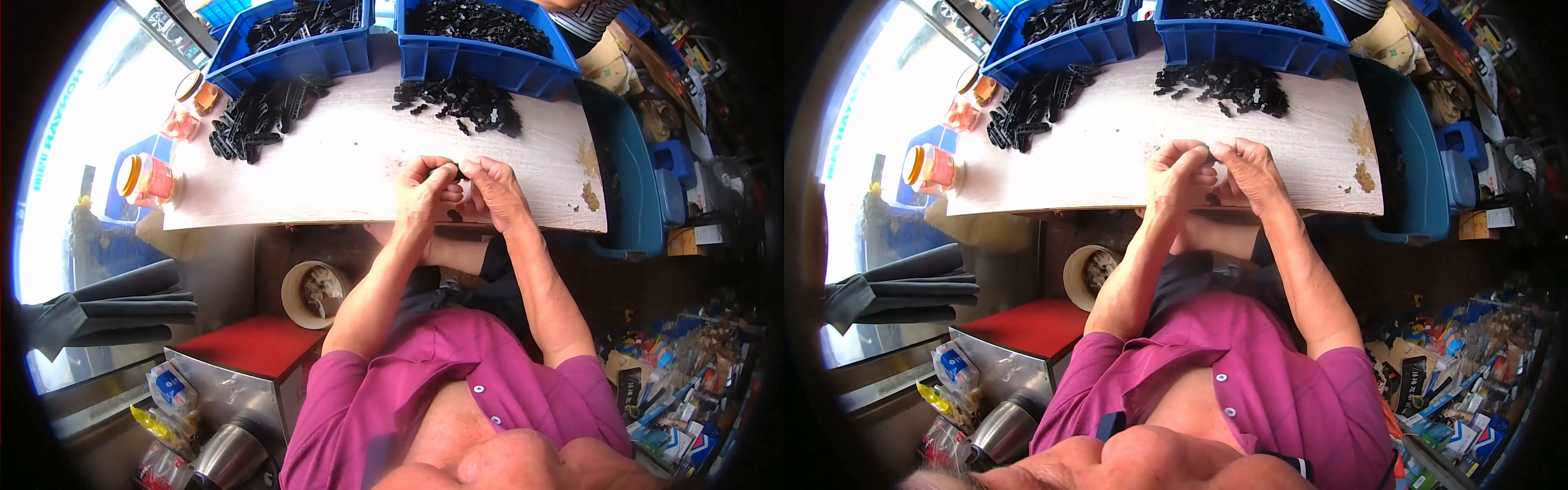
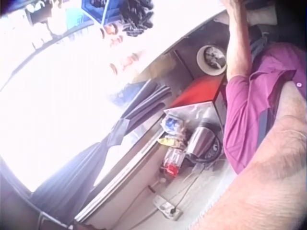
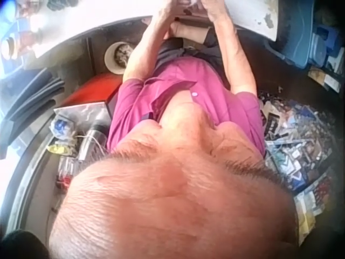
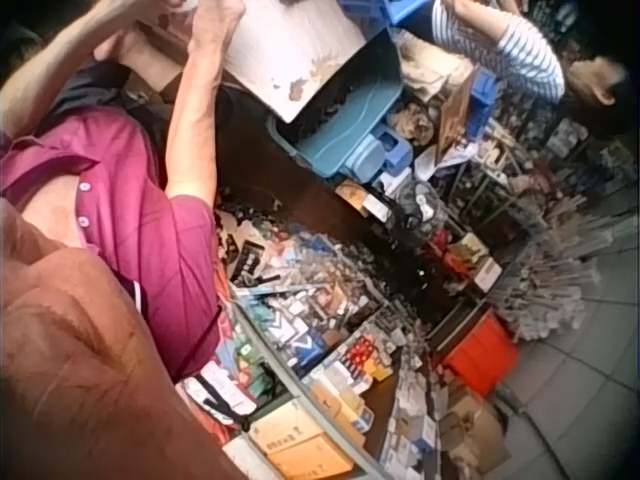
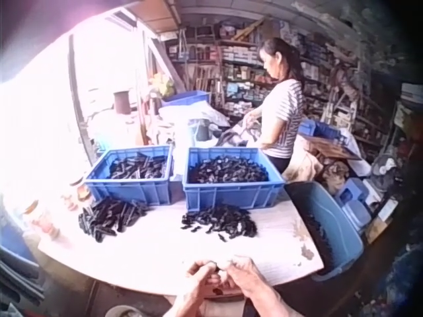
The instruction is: The person repeatedly takes plastic parts from the table, attaches smaller plastic pieces to them by hand to assemble components, and sets the assembled items on the table.
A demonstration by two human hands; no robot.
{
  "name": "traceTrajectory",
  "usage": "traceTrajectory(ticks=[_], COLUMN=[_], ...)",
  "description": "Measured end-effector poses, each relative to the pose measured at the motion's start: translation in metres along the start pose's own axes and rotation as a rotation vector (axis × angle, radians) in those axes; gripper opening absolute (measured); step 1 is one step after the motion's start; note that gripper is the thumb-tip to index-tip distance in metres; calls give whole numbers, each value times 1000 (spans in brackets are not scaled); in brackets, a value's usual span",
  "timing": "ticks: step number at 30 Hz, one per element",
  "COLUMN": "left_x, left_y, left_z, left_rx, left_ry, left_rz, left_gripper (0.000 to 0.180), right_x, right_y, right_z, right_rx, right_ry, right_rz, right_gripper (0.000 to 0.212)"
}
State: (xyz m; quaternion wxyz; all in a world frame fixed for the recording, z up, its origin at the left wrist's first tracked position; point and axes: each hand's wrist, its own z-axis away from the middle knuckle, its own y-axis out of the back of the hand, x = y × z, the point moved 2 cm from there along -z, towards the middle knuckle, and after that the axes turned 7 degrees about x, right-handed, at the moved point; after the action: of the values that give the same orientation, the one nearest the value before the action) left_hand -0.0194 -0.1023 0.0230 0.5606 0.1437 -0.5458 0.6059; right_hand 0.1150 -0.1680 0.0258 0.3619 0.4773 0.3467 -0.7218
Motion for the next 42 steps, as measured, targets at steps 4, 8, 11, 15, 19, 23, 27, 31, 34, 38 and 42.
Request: traceTrajectory(ticks=[4,8,11,15,19,23,27,31,34,38,42], left_x=[-1,-3,6,42,43,35,30,27,14,-1,-10], left_y=[1,-1,4,6,5,5,3,3,4,-1,2], left_z=[1,-1,-27,-82,-111,-111,-99,-81,-67,-44,-36], left_rx=[-33,-108,-72,367,281,231,157,134,8,-90,-103], left_ry=[-26,-56,-420,-1055,-1161,-1221,-1174,-969,-576,-223,-159], left_rz=[-51,-39,-401,-1137,-1437,-1385,-1293,-909,-539,-81,11], left_gripper=[12,18,29,23,18,11,9,10,10,12,17], right_x=[6,4,4,-3,-21,-48,-53,-28,-19,-11,-8], right_y=[-6,-6,0,11,51,114,131,94,51,26,15], right_z=[3,3,4,6,-6,-16,-9,-16,-14,-17,-21], right_rx=[82,123,84,220,441,829,845,634,343,135,71], right_ry=[141,137,291,128,140,180,179,107,116,72,130], right_rz=[-1,-39,-17,-332,-359,-497,-337,-244,-245,-122,-35], right_gripper=[23,21,20,23,41,43,49,37,27,26,27])
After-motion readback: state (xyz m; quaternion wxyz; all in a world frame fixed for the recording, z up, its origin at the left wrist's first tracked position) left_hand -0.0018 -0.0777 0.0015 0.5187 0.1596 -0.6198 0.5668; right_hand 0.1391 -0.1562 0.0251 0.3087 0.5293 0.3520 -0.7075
